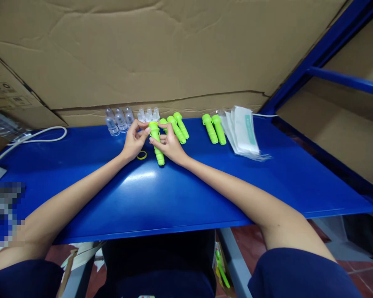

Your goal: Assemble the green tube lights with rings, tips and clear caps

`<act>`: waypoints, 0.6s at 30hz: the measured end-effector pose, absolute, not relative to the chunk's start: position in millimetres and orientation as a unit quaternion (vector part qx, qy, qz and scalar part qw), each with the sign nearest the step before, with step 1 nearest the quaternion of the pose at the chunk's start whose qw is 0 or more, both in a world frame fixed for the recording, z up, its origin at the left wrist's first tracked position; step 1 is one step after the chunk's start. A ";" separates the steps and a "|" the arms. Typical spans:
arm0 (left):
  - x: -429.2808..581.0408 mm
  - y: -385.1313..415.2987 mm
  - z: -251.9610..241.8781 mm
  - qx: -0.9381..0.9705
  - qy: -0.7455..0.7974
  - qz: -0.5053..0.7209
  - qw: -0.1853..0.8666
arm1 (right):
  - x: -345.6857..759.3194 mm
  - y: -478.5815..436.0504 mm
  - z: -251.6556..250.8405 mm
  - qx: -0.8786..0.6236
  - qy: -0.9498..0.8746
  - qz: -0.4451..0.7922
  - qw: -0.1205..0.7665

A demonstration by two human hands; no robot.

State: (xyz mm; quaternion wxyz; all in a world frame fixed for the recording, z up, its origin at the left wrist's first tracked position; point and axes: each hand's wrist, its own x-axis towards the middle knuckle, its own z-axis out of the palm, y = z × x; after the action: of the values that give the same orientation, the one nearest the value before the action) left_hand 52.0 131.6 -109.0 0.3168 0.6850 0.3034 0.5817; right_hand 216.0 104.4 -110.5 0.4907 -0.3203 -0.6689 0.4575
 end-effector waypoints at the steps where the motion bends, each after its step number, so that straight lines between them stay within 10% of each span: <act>1: 51.8 131.7 -109.1 0.686 0.304 0.580 0.317 | 216.0 104.0 -110.1 -0.319 -0.668 0.459 0.490; 18: 52.3 128.2 -108.1 0.680 0.313 0.581 0.321 | 216.6 103.0 -109.0 -0.316 -0.669 0.459 0.492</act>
State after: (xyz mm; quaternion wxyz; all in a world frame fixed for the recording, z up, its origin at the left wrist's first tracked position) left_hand 52.3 128.2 -108.1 0.3209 0.6795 0.3126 0.5810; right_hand 216.6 103.0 -109.0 0.4917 -0.3161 -0.6688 0.4593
